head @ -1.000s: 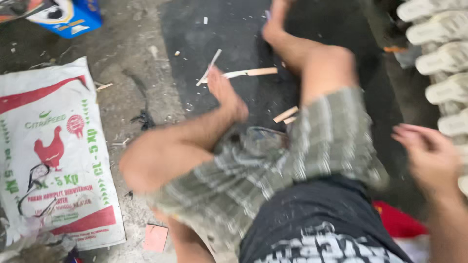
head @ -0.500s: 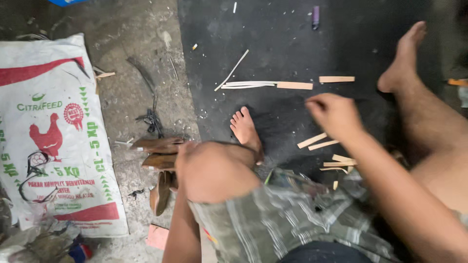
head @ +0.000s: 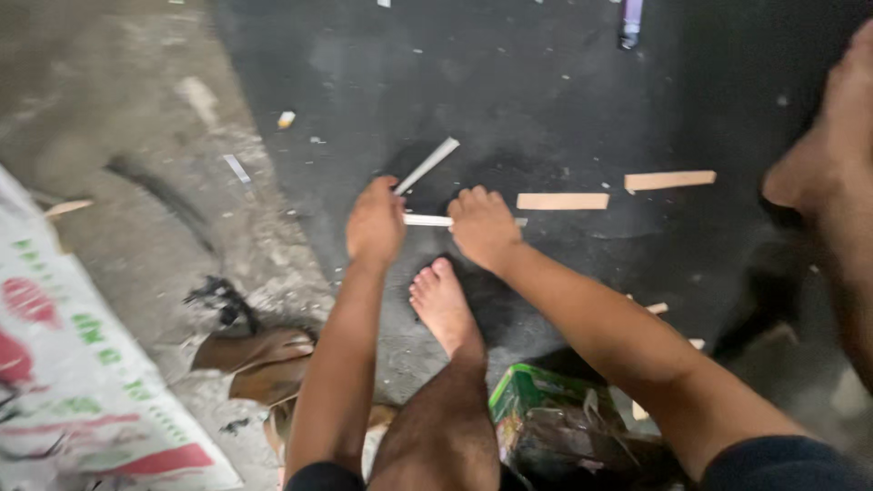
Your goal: The person assembles sandals by attaching white straps to a brown sole using a wooden last and a hammer. They repeatedly position the straps, hammer them into place, and place the finished sandals on a nearby rack.
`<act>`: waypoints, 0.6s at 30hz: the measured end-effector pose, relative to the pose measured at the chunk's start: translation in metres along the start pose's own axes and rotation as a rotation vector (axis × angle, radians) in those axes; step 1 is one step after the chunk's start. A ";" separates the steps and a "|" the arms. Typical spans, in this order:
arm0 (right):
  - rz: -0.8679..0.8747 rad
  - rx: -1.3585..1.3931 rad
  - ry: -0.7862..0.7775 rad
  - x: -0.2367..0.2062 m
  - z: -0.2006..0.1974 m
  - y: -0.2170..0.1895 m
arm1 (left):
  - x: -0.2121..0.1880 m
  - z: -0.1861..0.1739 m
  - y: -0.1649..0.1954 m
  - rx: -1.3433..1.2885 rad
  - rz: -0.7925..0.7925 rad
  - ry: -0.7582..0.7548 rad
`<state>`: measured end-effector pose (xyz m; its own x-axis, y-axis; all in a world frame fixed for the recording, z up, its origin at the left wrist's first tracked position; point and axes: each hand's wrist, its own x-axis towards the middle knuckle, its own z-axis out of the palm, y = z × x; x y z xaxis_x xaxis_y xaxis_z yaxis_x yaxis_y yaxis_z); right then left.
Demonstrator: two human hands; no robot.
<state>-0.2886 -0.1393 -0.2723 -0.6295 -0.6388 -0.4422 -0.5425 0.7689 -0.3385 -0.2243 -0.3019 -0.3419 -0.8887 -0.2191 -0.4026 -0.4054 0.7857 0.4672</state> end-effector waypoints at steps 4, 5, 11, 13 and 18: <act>0.004 0.201 0.055 -0.037 0.031 0.022 | -0.005 0.017 -0.017 0.015 -0.033 0.067; 0.081 0.338 0.046 -0.048 0.039 0.029 | -0.009 0.021 -0.020 0.013 -0.051 0.082; 0.643 1.124 0.185 -0.085 0.075 0.054 | -0.025 0.056 -0.016 -0.016 -0.006 0.013; 0.606 1.338 0.308 -0.078 0.081 0.050 | -0.031 0.070 -0.001 -0.114 -0.108 0.042; 0.608 1.858 0.297 -0.055 0.061 0.059 | -0.060 0.082 0.081 -0.781 -0.023 -0.098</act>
<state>-0.2523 -0.0569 -0.3188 -0.6391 -0.1588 -0.7526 0.7672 -0.2005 -0.6092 -0.1857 -0.1779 -0.3446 -0.8703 -0.1499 -0.4691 -0.4884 0.1400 0.8613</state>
